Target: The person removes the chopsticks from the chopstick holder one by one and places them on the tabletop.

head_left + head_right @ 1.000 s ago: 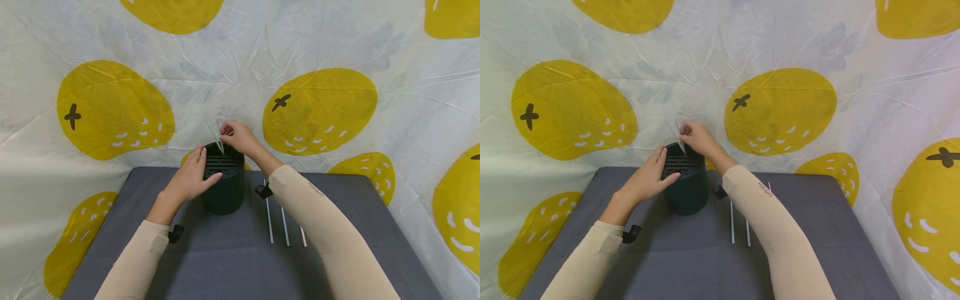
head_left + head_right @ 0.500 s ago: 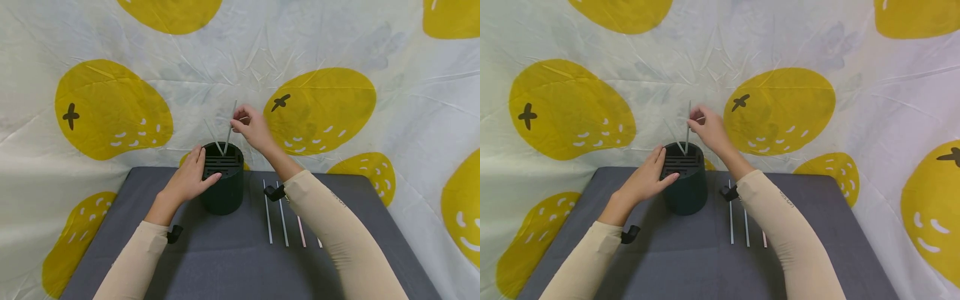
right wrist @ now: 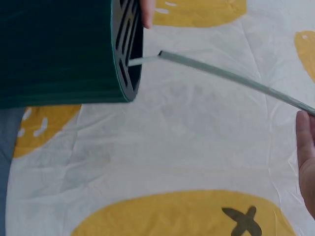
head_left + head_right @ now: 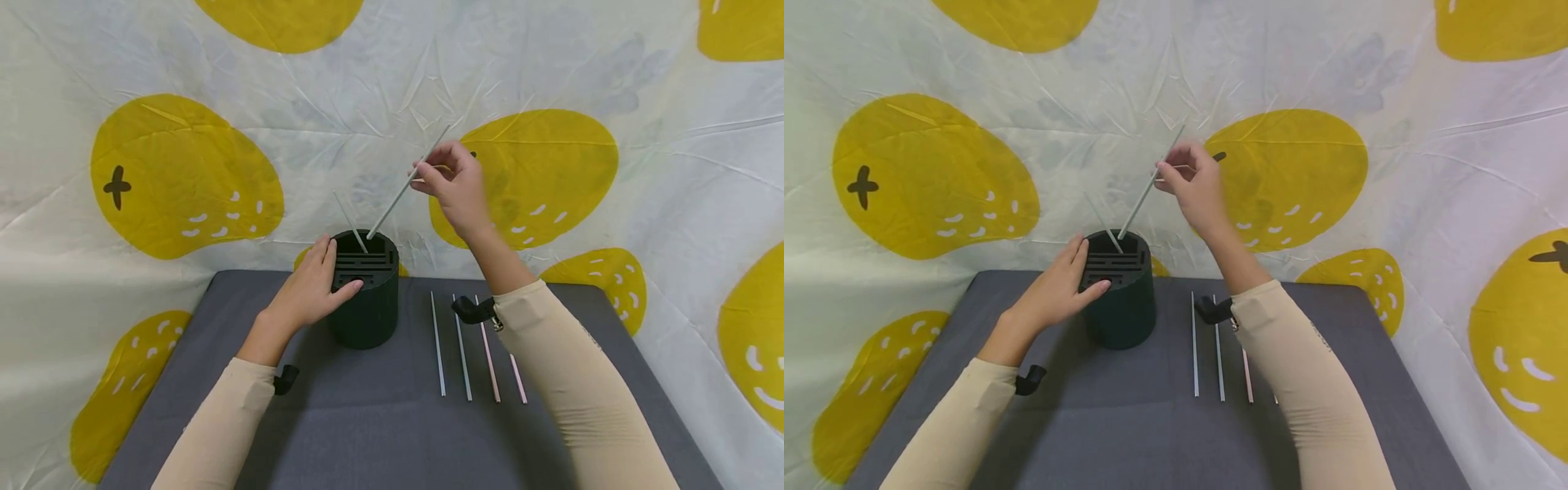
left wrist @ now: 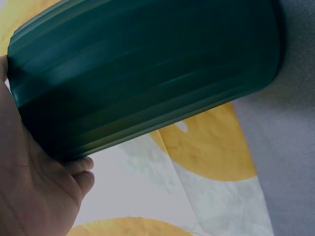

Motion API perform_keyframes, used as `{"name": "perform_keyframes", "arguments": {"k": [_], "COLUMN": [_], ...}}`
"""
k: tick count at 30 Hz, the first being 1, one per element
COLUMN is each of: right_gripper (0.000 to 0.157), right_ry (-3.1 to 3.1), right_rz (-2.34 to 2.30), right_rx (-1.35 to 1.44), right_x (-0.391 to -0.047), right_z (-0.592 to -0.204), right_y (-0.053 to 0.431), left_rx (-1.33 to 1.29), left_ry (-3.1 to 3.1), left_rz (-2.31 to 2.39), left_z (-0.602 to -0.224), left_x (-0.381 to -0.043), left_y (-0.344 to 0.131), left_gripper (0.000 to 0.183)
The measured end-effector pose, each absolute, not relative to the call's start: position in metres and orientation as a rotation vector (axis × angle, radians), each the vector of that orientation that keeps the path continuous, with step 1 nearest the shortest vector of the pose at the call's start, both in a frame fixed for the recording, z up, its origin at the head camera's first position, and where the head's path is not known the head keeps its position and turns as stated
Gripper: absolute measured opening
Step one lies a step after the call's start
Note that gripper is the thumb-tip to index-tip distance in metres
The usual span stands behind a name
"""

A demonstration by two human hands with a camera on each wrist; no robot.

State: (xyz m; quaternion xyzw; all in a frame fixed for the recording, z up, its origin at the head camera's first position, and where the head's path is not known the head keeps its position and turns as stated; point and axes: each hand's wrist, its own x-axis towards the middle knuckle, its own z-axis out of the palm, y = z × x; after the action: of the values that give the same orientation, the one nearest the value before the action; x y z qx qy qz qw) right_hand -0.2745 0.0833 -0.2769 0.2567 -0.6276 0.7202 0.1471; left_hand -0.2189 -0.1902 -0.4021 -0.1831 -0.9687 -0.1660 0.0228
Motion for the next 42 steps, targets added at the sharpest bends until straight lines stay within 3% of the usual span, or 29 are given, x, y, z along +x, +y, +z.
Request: {"name": "perform_keyframes", "arguments": {"k": [14, 34, 42], "right_gripper": [0.011, 0.015, 0.016], "right_ry": [-1.675, -2.018, -2.456], "right_rz": [2.159, 2.039, 1.645], "right_rx": [0.585, 0.377, 0.192], "right_x": [-0.251, -0.237, -0.231], "right_z": [-0.278, -0.383, -0.418], "right_y": [0.151, 0.286, 0.317], "left_rx": [-0.572, -0.584, -0.572], "left_ry": [-3.005, -2.993, -3.018], "left_rz": [-0.517, -0.523, -0.526], "left_z": [-0.401, -0.402, -0.401], "left_x": [-0.218, -0.211, -0.211], "left_y": [-0.189, -0.193, -0.195], "left_gripper": [0.11, 0.108, 0.11]}}
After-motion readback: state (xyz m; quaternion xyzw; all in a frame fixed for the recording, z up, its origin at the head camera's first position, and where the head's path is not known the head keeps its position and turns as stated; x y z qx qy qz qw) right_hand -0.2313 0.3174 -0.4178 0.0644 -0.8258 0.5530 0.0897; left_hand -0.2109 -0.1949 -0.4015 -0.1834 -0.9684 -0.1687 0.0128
